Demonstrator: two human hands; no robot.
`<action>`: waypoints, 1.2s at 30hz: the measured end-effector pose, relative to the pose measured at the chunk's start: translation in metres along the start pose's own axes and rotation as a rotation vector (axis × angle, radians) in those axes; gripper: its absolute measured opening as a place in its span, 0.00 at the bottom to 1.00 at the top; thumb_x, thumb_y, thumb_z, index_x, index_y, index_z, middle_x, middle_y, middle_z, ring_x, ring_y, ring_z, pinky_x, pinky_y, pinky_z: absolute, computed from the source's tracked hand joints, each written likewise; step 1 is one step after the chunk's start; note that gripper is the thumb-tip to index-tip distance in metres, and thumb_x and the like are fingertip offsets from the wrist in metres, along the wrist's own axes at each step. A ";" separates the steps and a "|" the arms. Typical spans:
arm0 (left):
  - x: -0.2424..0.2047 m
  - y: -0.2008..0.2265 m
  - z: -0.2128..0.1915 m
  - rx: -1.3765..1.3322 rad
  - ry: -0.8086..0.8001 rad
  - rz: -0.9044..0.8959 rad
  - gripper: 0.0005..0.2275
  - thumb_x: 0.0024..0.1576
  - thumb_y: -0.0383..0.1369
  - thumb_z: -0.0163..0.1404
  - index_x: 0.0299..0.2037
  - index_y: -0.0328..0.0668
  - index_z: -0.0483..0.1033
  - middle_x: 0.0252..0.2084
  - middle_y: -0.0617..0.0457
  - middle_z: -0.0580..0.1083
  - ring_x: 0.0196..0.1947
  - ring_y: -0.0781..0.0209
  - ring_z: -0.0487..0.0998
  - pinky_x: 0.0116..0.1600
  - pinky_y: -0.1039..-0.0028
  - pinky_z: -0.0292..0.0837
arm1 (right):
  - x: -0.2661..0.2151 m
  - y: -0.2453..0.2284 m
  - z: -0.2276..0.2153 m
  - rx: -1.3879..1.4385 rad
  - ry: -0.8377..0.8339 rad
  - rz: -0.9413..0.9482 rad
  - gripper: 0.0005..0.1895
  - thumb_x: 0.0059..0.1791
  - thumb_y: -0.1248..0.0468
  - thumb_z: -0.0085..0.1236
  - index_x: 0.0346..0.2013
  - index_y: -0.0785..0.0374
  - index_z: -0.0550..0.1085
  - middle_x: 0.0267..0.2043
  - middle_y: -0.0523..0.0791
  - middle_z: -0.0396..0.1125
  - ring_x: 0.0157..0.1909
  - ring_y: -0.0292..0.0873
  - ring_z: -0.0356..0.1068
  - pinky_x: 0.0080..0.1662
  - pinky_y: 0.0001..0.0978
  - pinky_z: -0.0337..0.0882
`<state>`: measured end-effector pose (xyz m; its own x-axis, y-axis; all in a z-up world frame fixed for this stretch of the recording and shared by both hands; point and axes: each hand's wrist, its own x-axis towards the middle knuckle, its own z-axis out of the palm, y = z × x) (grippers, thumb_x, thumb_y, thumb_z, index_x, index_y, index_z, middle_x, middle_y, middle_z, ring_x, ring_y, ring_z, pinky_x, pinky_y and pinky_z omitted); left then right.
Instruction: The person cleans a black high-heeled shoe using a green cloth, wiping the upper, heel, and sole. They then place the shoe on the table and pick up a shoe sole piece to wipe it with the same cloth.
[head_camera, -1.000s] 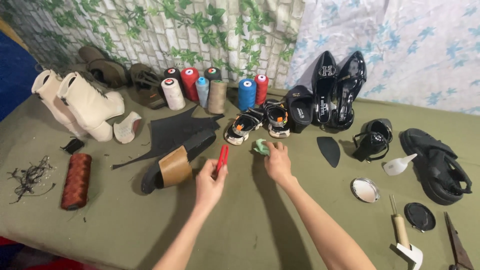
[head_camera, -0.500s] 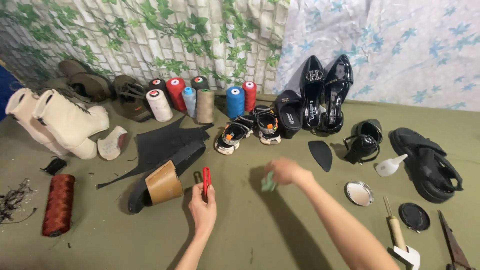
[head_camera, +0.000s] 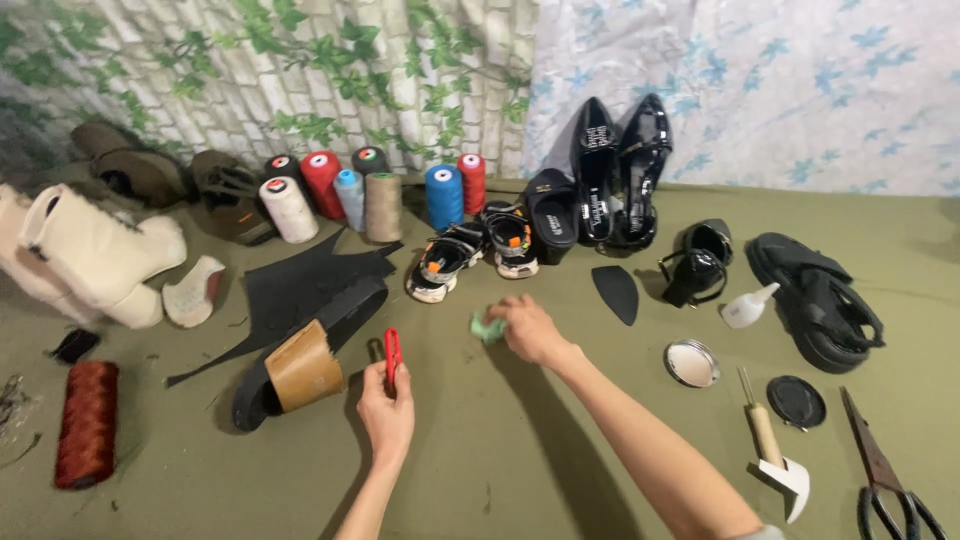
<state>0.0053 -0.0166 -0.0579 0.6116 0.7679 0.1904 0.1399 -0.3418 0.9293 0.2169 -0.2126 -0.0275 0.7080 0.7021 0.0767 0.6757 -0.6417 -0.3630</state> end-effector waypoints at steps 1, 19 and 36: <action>-0.002 -0.003 0.000 -0.021 0.021 0.004 0.06 0.60 0.36 0.52 0.42 0.45 0.75 0.34 0.53 0.82 0.31 0.59 0.81 0.42 0.68 0.73 | -0.013 -0.003 -0.011 0.064 -0.146 -0.048 0.34 0.38 0.78 0.36 0.49 0.45 0.77 0.60 0.45 0.68 0.54 0.54 0.63 0.53 0.48 0.63; -0.001 -0.007 0.003 0.031 0.020 0.030 0.07 0.61 0.37 0.53 0.42 0.44 0.75 0.33 0.53 0.81 0.29 0.58 0.79 0.42 0.68 0.72 | -0.082 0.091 -0.005 -0.225 0.193 0.198 0.24 0.41 0.77 0.44 0.49 0.52 0.68 0.46 0.50 0.60 0.43 0.61 0.61 0.35 0.56 0.65; -0.008 -0.016 0.006 -0.017 0.033 0.166 0.05 0.63 0.32 0.53 0.45 0.41 0.72 0.36 0.49 0.81 0.35 0.59 0.80 0.48 0.71 0.71 | -0.453 0.051 -0.116 0.055 -0.401 0.529 0.33 0.47 0.64 0.59 0.66 0.39 0.65 0.68 0.33 0.66 0.66 0.37 0.70 0.66 0.37 0.67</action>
<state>0.0029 -0.0206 -0.0764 0.5993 0.7190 0.3520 0.0259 -0.4569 0.8892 -0.0457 -0.5995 0.0271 0.8025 0.3639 -0.4728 0.2388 -0.9221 -0.3044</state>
